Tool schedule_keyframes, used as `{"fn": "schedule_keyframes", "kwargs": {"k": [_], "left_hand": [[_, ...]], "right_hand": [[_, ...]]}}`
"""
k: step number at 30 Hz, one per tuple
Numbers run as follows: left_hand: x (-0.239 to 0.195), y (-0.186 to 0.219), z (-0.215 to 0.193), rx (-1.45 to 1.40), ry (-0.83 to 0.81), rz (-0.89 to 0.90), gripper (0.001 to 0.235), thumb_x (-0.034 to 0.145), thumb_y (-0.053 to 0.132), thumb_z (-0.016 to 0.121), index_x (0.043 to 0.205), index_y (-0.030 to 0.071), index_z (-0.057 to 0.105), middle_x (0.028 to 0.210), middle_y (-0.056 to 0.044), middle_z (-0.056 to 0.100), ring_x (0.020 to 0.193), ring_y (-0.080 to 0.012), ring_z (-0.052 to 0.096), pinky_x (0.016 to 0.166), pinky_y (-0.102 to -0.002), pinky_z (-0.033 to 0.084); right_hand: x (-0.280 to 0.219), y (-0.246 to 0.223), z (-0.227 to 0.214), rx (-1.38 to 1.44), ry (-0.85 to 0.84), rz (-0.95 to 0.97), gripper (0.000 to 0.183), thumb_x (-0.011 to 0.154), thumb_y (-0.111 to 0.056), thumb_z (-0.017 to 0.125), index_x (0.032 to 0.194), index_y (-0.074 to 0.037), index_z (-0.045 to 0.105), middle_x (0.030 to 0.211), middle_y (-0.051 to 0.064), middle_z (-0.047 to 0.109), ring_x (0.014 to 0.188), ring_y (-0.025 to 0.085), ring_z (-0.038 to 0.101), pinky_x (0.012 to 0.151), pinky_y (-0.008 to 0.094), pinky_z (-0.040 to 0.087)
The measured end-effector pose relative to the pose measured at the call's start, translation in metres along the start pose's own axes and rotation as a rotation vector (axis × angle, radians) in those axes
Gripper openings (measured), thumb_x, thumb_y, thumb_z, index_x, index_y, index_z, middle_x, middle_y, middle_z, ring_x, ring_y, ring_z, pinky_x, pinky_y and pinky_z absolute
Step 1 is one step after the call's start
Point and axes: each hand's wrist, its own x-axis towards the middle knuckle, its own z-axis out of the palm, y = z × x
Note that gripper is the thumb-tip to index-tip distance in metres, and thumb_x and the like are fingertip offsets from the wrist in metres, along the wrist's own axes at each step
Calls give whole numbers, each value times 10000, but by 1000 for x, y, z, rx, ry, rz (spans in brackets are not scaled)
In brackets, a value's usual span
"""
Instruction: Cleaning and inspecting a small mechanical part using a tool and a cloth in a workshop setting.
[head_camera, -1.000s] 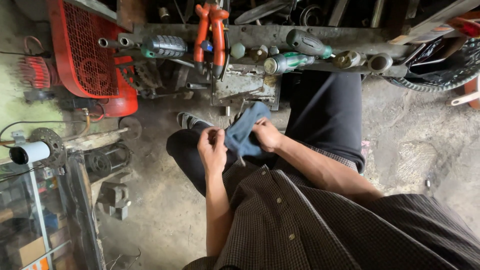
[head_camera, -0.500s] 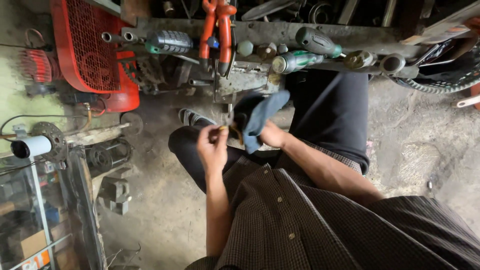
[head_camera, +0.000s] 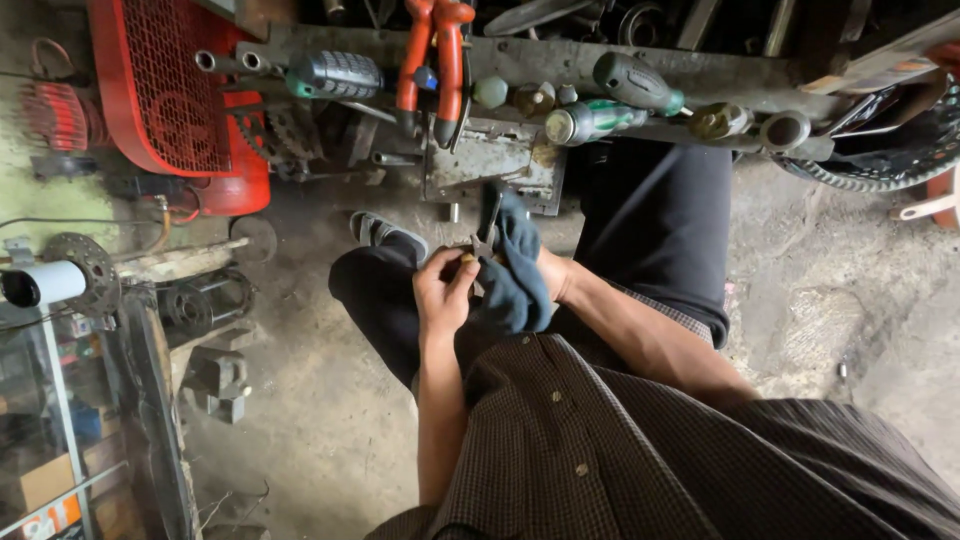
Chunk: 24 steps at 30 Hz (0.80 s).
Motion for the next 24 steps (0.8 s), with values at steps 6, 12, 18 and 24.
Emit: {"fn": "schedule_keyframes", "kwargs": {"k": [6,12,18,24], "left_hand": [[-1,-6,7,-133,-21,1,162,998,89,753,1086,-37,700,888,0,671,759,-58,565,679,-215,465],[1,37,13,-211,127,-274,210,954,148,758,1084,-6,700,807,31,629,584,-28,475,468,-201,352],[-6,34,29,-375,291,-297,229,952,160,777,1072,-17,696,813,18,624,572,-25,464,449,-198,331],[-2,46,44,-272,333,-245,240,928,145,787,1069,-26,694,798,5,667,536,-31,479,439,-200,356]], "right_hand": [[2,3,-16,229,-175,118,333,1043,-314,578,1170,-18,662,1078,136,730,911,234,712,805,375,604],[11,15,-13,-673,-10,-406,169,989,-121,615,1126,-35,663,1024,89,705,934,207,659,813,367,581],[-3,-28,54,-1223,76,-887,147,844,-76,706,975,-53,643,904,125,666,824,317,646,728,430,524],[-5,-37,72,-1399,398,-905,151,795,-107,769,856,-56,641,796,138,631,713,378,612,617,471,469]]}}
